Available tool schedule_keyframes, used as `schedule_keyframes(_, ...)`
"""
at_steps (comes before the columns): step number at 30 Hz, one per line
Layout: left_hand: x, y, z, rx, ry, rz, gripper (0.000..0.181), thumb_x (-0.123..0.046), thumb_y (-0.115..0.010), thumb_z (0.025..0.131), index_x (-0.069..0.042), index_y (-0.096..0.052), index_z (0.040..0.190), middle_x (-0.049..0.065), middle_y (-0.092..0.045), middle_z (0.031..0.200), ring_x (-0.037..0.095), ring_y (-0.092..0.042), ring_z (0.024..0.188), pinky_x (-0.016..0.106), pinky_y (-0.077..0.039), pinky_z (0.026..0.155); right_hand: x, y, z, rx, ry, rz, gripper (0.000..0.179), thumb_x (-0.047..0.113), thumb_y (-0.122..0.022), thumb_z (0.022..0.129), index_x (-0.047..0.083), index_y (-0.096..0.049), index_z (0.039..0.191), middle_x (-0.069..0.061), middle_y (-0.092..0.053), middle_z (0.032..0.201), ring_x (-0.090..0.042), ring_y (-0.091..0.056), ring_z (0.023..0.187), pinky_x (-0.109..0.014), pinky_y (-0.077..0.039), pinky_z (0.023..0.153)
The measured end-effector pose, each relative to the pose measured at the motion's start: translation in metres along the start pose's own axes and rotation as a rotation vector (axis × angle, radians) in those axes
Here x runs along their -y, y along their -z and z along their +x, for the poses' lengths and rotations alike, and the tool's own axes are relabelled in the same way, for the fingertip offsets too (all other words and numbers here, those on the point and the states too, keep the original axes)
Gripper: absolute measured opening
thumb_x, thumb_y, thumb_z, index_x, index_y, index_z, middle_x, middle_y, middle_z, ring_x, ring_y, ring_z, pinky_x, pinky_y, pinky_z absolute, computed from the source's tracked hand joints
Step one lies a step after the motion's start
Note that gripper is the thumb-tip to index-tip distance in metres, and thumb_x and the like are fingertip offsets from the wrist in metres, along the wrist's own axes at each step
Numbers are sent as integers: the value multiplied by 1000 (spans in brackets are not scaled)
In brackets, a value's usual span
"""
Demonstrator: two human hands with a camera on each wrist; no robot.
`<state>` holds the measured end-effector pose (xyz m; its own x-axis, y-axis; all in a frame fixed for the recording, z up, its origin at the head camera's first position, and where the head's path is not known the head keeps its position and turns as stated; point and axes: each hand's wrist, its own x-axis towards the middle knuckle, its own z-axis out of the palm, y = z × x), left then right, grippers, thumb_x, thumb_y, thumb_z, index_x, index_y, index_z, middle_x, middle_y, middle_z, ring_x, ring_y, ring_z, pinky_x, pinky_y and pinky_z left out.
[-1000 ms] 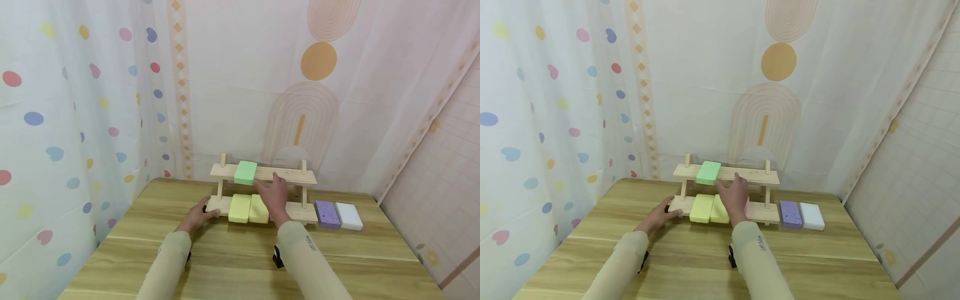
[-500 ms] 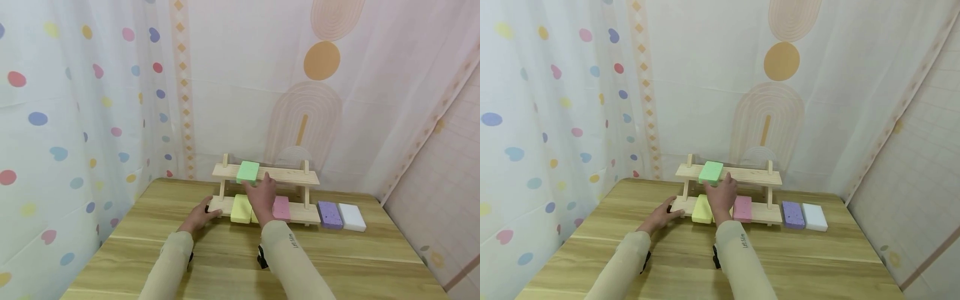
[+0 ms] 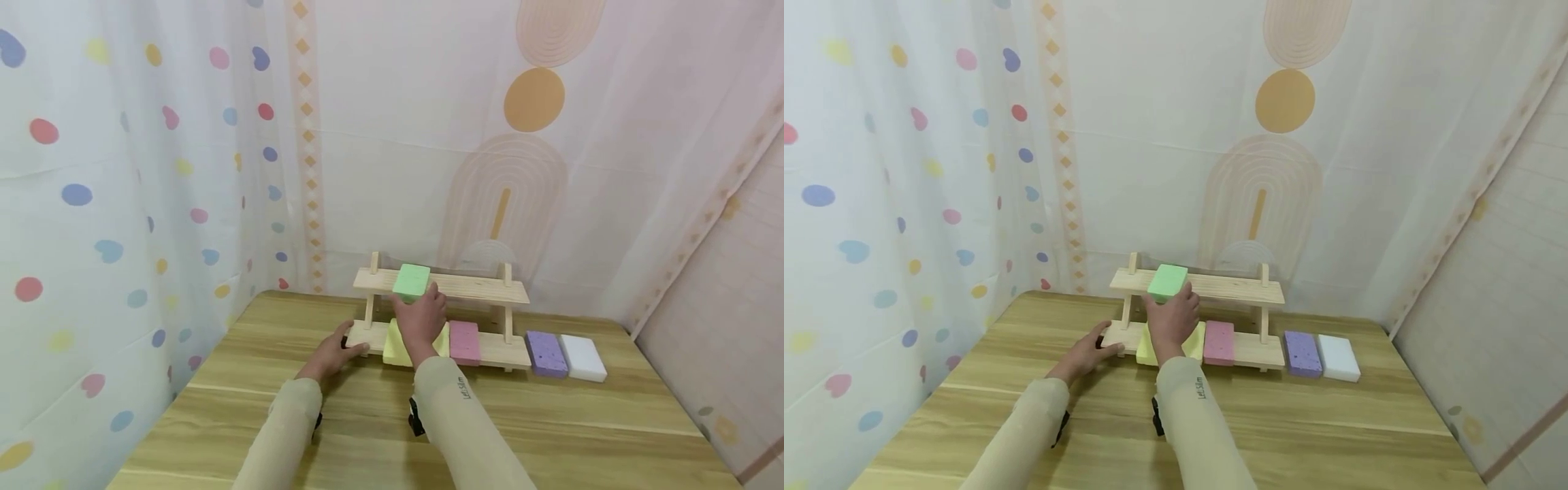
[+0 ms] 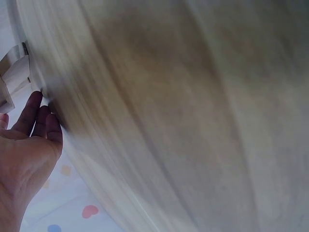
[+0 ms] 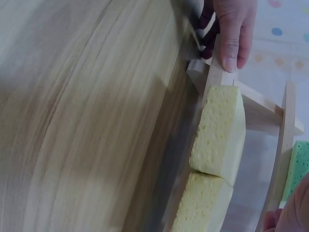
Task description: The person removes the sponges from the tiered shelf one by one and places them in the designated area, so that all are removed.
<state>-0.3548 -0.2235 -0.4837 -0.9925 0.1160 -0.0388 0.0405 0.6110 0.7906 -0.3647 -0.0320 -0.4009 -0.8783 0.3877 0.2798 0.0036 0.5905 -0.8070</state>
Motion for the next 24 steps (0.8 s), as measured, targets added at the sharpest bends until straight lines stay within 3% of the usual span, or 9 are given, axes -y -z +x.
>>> schedule_keyframes(15, -4, -8, 0, -11, -1, -14, 87, -51, -65, 93, -12, -23, 158, 27, -31, 155, 46, -30, 141, 62, -27, 110, -4, 5, 13, 20, -7, -77, 98, 58, -79, 77, -5, -41, 143, -26, -49, 129, -38, -49, 119, -50, -43, 99)
schedule_keyframes(24, -6, -12, 2, -3, 2, -16, 85, -48, -66, 94, -12, -24, 158, 27, -31, 155, 46, -31, 141, 61, -27, 110, -6, 16, 18, 98, 30, -129, 88, 56, -76, 81, -5, -48, 138, -24, -52, 127, -39, -52, 117, -50, -46, 94)
